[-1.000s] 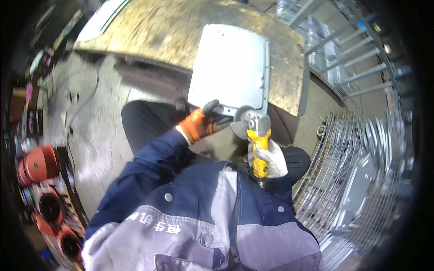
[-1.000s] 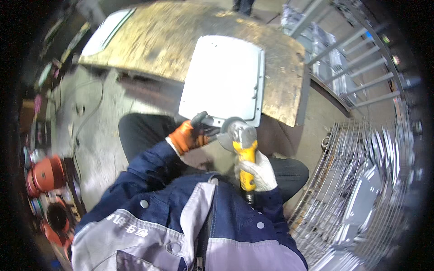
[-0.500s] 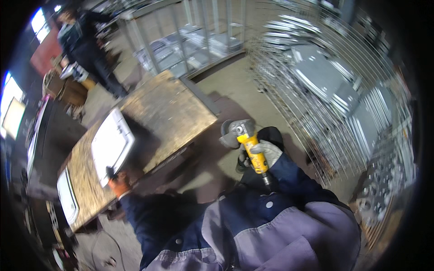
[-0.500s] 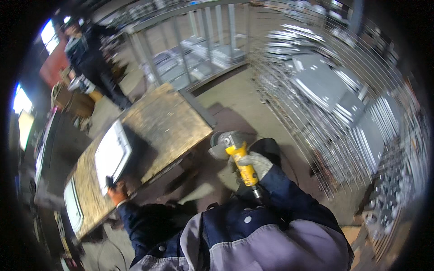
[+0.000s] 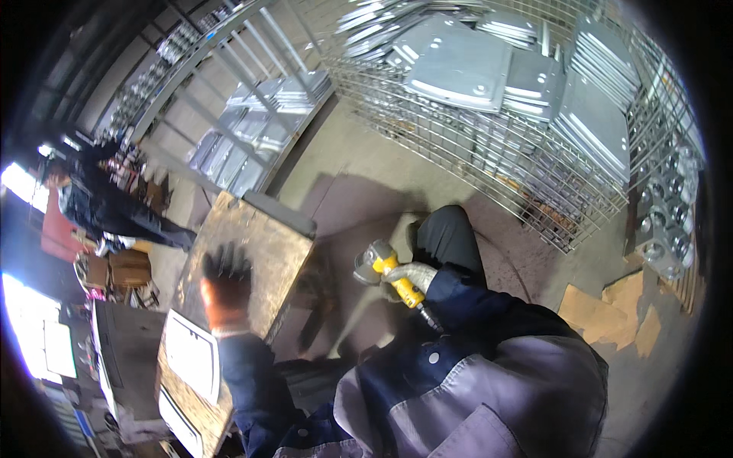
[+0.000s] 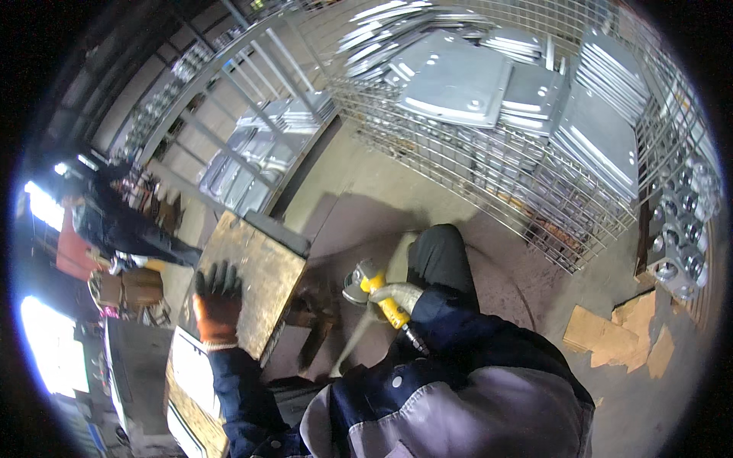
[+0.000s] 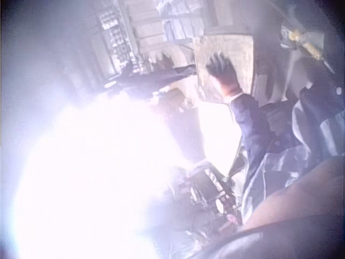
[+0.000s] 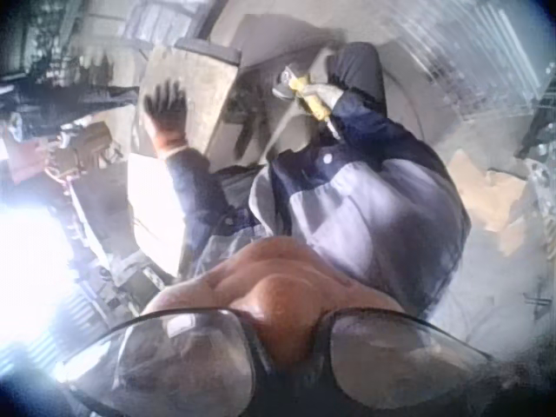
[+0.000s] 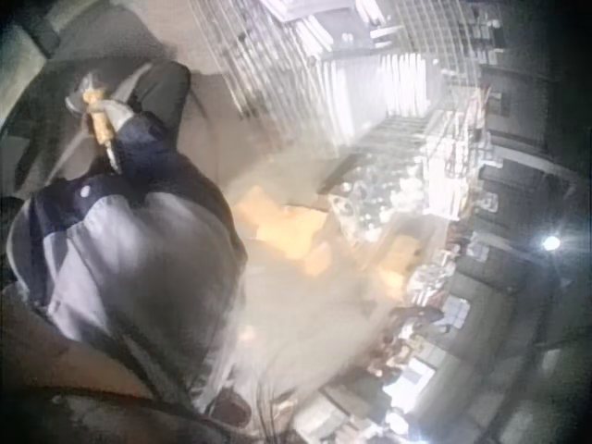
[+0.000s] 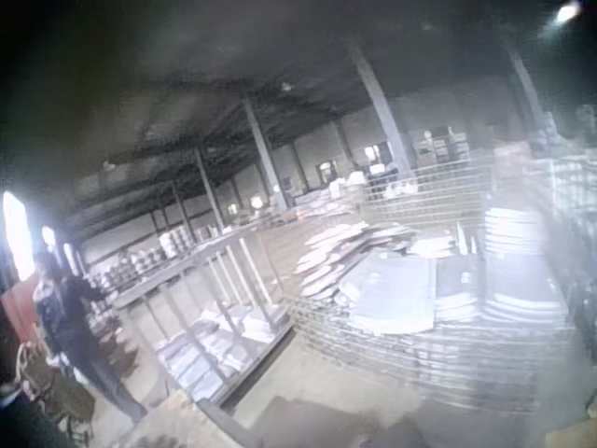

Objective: The person sits on the floor and uses a handheld angle grinder to smooth the edges of metal panels. They repeatedly pick up panels from a nearby wire rack, grind the edges, and return the panels to the rack.

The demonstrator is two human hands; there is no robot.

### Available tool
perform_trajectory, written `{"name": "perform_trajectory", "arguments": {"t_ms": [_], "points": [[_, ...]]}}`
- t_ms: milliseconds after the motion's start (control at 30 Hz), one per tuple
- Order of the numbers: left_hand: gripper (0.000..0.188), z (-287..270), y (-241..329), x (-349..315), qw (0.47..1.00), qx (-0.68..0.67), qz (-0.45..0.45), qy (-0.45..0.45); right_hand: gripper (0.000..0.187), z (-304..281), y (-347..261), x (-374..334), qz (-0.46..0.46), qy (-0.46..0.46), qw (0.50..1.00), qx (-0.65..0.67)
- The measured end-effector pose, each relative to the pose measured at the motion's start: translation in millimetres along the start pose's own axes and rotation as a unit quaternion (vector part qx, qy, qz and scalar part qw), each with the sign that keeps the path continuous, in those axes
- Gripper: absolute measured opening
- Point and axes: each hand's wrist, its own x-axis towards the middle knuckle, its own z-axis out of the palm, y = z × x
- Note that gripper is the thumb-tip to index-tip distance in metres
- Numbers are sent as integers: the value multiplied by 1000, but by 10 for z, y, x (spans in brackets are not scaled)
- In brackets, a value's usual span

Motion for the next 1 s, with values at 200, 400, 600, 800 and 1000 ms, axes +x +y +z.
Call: {"name": "perform_trajectory", "arguments": {"t_ms": [200,400,600,800,1000], "points": [[47,2215,-1403,1111,957,34,-241,-157,27,-156,-275,-384,24,46,999,1],[75,3338,-2850,1765,903,44,-391,-173,31,-291,-571,-621,-85,72,969,-220],[68,3968,-3611,1923,886,-93,-375,-256,31,-512,-703,-561,-124,81,970,-194],[48,4314,-3550,1866,915,-90,-341,-196,31,-649,-599,-483,-152,95,969,-170],[42,4010,-2722,1621,930,-127,-224,-264,31,-696,-319,-370,-206,103,968,-102]]}}
